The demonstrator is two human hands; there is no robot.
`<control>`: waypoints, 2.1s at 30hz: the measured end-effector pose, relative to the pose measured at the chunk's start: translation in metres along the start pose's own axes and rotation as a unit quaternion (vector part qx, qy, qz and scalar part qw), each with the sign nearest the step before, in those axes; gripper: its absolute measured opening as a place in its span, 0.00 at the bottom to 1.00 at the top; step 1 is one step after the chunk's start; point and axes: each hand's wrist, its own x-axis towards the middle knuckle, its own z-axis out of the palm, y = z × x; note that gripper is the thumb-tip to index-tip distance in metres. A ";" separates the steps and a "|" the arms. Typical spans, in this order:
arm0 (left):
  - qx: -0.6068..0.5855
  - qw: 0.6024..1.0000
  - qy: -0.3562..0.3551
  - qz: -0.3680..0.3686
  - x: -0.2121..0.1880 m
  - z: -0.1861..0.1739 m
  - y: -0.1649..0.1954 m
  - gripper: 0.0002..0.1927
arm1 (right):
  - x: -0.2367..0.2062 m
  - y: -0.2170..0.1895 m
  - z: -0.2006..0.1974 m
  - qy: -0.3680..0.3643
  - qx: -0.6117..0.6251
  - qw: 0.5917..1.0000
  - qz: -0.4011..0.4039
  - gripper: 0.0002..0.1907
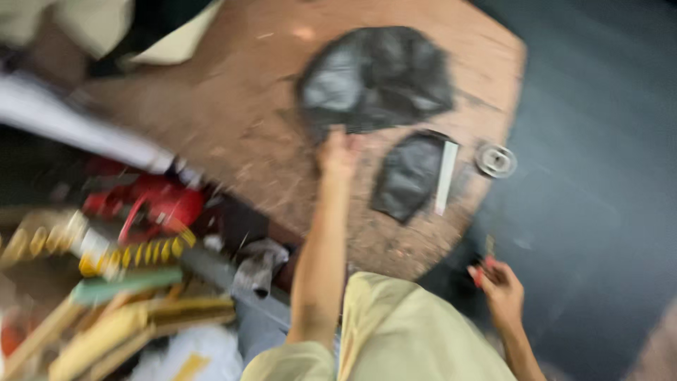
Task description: The person traces the outline of a leather template onto a large sheet of black leather using a white marking tool. They then use shears to cut along the marked lines, separating a shaped piece of leather. Finally, they place a beige foam piece on the cut leather and trim the foam to match the leather shape.
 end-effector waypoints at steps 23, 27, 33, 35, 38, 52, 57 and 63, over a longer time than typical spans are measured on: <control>0.724 0.175 -0.576 0.338 -0.332 0.128 -0.289 0.39 | -0.254 0.112 -0.202 0.202 0.224 0.937 0.176 0.20; 0.745 0.107 -0.576 0.319 -0.354 0.119 -0.332 0.50 | -0.292 0.137 -0.214 0.205 0.249 0.921 0.217 0.22; 0.774 0.077 -0.554 0.297 -0.363 0.111 -0.353 0.54 | -0.331 0.151 -0.239 0.195 0.317 0.891 0.259 0.24; 0.785 0.074 -0.548 0.279 -0.362 0.112 -0.353 0.55 | -0.334 0.153 -0.243 0.176 0.338 0.889 0.255 0.23; 0.789 0.060 -0.542 0.282 -0.360 0.113 -0.352 0.56 | -0.328 0.155 -0.245 0.145 0.345 0.892 0.253 0.23; 0.738 0.111 -0.587 0.313 -0.365 0.106 -0.394 0.50 | -0.287 0.157 -0.251 0.051 0.345 0.901 0.259 0.24; 0.727 0.082 -0.601 0.321 -0.368 0.105 -0.405 0.50 | -0.268 0.141 -0.247 0.079 0.339 0.899 0.264 0.22; 0.731 0.075 -0.596 0.322 -0.365 0.101 -0.412 0.51 | -0.259 0.135 -0.241 0.107 0.334 0.900 0.260 0.21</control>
